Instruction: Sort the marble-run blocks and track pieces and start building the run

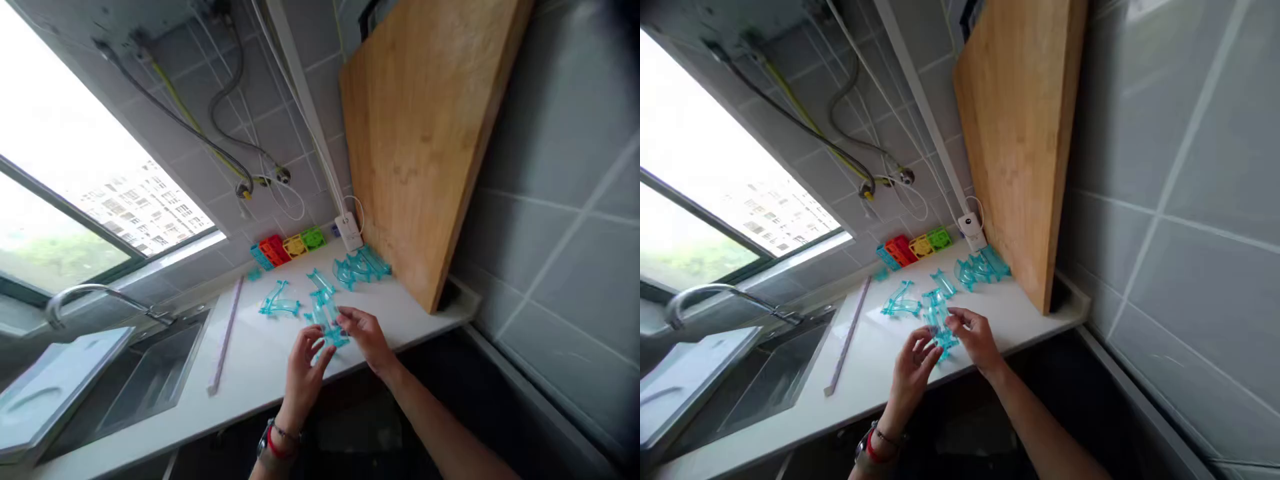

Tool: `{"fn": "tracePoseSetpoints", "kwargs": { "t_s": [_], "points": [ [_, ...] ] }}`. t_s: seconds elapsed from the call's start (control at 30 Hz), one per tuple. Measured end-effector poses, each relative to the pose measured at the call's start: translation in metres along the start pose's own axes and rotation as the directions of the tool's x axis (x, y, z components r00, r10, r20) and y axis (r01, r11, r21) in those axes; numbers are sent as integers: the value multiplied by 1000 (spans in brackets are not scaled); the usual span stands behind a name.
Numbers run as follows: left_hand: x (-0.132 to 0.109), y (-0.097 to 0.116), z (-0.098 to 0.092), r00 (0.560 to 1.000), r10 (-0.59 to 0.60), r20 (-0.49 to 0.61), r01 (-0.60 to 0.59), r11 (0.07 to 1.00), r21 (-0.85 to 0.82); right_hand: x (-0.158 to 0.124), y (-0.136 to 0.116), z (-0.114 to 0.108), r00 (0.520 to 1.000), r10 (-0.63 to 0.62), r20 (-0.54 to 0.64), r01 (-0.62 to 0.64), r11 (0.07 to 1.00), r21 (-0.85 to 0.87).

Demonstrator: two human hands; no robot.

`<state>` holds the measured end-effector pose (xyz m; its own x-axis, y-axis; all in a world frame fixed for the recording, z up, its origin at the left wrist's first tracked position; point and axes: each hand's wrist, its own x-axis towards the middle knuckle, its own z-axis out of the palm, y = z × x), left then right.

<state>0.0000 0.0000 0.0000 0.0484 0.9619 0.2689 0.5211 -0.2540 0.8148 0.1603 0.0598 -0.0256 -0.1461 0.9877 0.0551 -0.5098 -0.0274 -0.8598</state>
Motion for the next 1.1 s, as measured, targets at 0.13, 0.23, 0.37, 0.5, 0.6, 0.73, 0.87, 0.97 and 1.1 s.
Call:
{"fn": "tracePoseSetpoints", "kwargs": {
  "t_s": [0.13, 0.23, 0.37, 0.5, 0.6, 0.73, 0.87, 0.97, 1.1],
  "points": [
    [3, -7, 1, 989, 43, 143, -88, 943, 321, 5, -1, -10, 977, 7, -211, 9, 997, 77],
    [2, -17, -1, 966, 27, 258, -158, 850, 502, 9, -1, -14, 949, 44, -313, 19, 981, 195],
    [1, -29, -13, 969, 24, 246, -174, 776, 607, 11, 0, -15, 931, 94, -354, 12, 958, 285],
    [6, -40, -33, 984, 33, 177, -145, 727, 671, 11, 2, -14, 931, 114, -348, 1, 950, 313],
    [10, -49, -44, 994, 6, 109, -82, 702, 708, 11, 3, -14, 927, 132, -352, -12, 946, 323],
    [17, -47, -45, 1000, -6, -9, 11, 659, 752, 11, 1, -14, 916, 144, -375, -15, 945, 327],
    [38, -26, -22, 993, 86, 79, -116, 673, 731, 11, 1, -13, 904, 142, -404, -12, 952, 307],
    [67, -17, 5, 966, 134, 221, -252, 676, 692, 10, 0, -14, 900, 145, -411, -19, 955, 295],
    [106, -26, 32, 966, 127, 226, -251, 675, 694, 10, -1, -14, 896, 148, -419, -22, 956, 291]
  ]
}}
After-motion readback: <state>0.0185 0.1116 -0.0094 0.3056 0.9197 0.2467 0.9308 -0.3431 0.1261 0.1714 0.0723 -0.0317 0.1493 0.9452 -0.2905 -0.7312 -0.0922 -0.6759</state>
